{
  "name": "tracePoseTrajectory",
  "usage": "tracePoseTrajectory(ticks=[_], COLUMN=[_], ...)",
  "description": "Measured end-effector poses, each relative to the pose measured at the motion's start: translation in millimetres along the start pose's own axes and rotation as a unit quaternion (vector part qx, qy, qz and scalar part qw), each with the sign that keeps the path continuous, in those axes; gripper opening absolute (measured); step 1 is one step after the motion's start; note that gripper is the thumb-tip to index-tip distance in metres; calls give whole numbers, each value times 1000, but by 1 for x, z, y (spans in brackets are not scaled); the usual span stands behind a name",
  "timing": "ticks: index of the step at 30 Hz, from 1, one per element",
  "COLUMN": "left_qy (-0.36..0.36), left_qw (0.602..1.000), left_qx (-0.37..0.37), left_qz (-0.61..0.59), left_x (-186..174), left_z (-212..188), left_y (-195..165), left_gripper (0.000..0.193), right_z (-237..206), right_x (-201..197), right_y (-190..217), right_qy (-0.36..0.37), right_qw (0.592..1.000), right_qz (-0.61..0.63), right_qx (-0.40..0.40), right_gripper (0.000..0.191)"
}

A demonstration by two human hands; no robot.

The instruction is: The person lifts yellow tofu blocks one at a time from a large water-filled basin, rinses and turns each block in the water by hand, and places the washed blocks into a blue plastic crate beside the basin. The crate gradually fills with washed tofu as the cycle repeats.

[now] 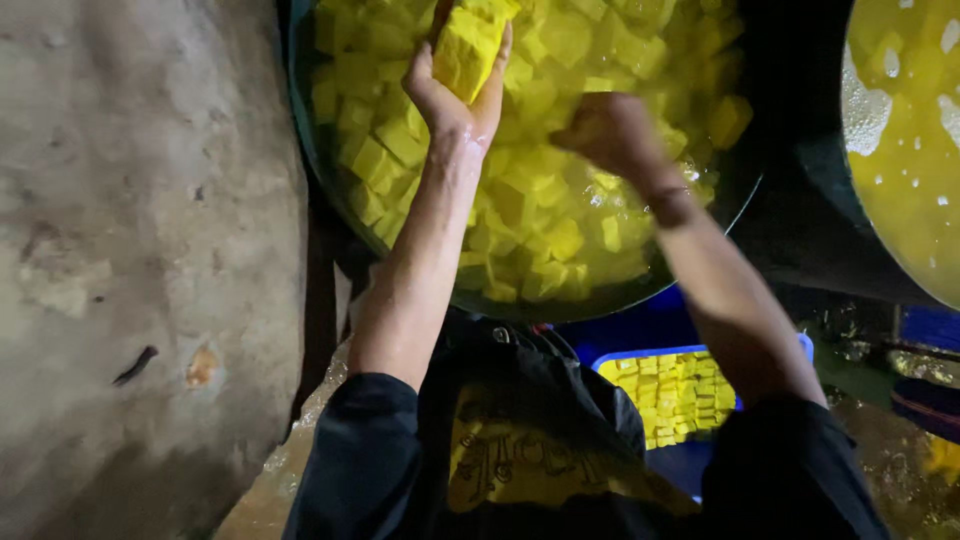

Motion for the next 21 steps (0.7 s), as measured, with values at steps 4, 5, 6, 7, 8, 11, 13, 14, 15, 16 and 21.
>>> tracePoseTrajectory(ticks=[4,5,6,7,8,11,13,14,15,16,21], left_qy=[56,34,14,-4,11,3,-57,-59,-61,-63,-110], left_qw=[998,999,999,999,998,996,992,989,984,979,942], left_qx=[10,13,15,17,18,9,-9,-5,-1,0,-88], left_qz=[31,32,34,35,53,94,109,137,165,192,304], left_x=[11,6,1,-3,0,0,-14,-14,-15,-16,-40], left_z=[-8,-10,-12,-13,-16,-24,-29,-31,-33,-35,-44], left_y=[-10,-13,-18,-23,-28,-32,-24,-18,-10,1,84], left_gripper=[39,41,43,45,42,37,37,37,37,37,41], right_z=[40,46,50,49,43,9,8,-3,-13,-24,-71], right_x=[32,38,40,41,38,-2,1,-18,-37,-53,-102], right_y=[78,83,89,101,109,118,28,33,39,48,65], right_qy=[-53,-52,-53,-58,-62,-112,35,21,6,-11,-79], right_qw=[986,983,979,969,955,918,949,933,912,888,922], right_qz=[-88,-124,-159,-164,-168,-34,299,354,407,459,369], right_qx=[-133,-123,-114,-176,-237,-380,88,67,46,27,90], right_gripper=[35,29,25,17,11,18,32,32,34,38,39])
Point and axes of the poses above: each hand's wrist, its own z-axis towards the middle knuckle, its own x-axis out of the palm, y = z × x, the point moved 10 cm from there along z, towards the middle knuckle, and after that the axes turned 6 degrees about -x, right-handed, at the moved point
